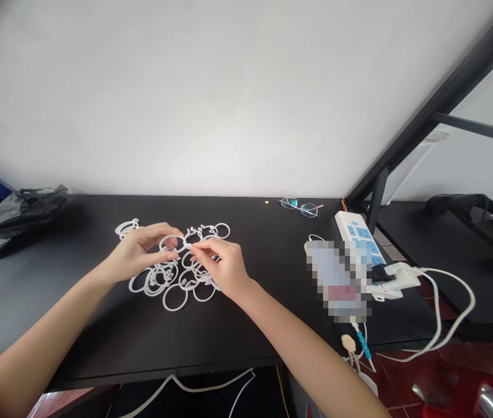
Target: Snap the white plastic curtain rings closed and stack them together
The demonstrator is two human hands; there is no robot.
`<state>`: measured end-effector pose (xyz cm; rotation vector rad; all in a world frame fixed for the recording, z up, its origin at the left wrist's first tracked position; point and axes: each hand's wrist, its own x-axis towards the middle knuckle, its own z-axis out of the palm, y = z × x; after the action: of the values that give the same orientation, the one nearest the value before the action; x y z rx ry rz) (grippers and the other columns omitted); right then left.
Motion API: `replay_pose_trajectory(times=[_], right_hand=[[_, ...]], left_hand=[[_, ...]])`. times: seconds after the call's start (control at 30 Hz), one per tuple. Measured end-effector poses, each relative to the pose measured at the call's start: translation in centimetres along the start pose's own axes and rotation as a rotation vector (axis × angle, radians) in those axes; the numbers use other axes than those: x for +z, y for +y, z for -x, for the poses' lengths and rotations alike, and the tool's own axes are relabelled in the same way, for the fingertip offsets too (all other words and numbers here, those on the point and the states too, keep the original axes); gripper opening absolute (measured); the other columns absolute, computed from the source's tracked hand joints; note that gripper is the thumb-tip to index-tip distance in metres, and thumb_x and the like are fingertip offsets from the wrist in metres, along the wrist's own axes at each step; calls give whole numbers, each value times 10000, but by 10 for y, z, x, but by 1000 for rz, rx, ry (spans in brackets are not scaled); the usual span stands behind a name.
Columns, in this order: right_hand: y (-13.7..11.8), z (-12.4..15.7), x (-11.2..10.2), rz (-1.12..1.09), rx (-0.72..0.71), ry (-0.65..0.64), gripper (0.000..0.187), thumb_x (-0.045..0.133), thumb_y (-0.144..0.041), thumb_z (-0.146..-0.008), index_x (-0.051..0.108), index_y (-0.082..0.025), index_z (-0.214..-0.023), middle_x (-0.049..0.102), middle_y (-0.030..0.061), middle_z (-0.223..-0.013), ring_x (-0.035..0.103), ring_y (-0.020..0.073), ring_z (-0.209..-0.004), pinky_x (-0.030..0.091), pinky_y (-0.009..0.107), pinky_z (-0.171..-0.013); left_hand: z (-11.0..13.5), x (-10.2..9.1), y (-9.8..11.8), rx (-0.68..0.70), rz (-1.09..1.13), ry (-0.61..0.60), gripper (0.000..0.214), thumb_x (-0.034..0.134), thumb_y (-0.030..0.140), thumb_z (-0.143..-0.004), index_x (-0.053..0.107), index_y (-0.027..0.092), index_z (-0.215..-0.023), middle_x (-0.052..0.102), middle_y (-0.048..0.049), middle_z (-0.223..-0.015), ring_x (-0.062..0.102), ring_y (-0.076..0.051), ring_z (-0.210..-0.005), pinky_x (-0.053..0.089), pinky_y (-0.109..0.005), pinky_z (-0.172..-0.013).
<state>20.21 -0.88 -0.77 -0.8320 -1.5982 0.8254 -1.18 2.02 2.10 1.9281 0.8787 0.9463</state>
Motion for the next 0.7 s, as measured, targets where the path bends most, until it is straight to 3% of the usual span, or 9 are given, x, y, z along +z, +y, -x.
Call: replay_pose_trajectory(times=[0.17,0.27,0.43,0.57,0.7], right_hand=[[2,0,1,10,-9,22,133,663,-293,-892,745,-191,-870,730,39,-774,743,169,-677,631,261,-606],[3,-1,1,38,2,38,134,675,-283,-878,746,-187,-938,742,54,-824,736,170,-689,626,275,-623],[4,0,4,48,28,40,159,667,-297,-877,739,-186,-966,750,63,-856,717,158,-668,600,272,-602],[4,2,5,61,12,22,145,659,-292,-881,736,-192,-953,742,58,-865,700,145,-651,584,262,-584],[3,1,3,80,6,23,135,642,-279,-891,730,-192,-946,742,51,-847,690,140,-636,577,265,-583]], left_hand=[[0,-1,4,-8,-74,7,317,741,405,-809,672,202,-1042,608,-17,-827,591,-163,-786,540,-290,-759],[0,-11,1,-27,-334,75,349,709,487,-811,671,195,-997,645,-44,-907,622,-201,-844,528,-322,-802],[5,-48,-29,-229,-861,236,450,541,542,-867,658,150,-1054,620,-124,-1067,607,-307,-995,474,-430,-926],[11,-71,-57,-419,-977,211,515,497,547,-853,650,119,-1094,578,-169,-1189,499,-365,-1169,426,-465,-1007],[14,-77,-73,-495,-974,147,570,508,582,-808,649,117,-1104,574,-190,-1237,477,-400,-1195,425,-496,-997]])
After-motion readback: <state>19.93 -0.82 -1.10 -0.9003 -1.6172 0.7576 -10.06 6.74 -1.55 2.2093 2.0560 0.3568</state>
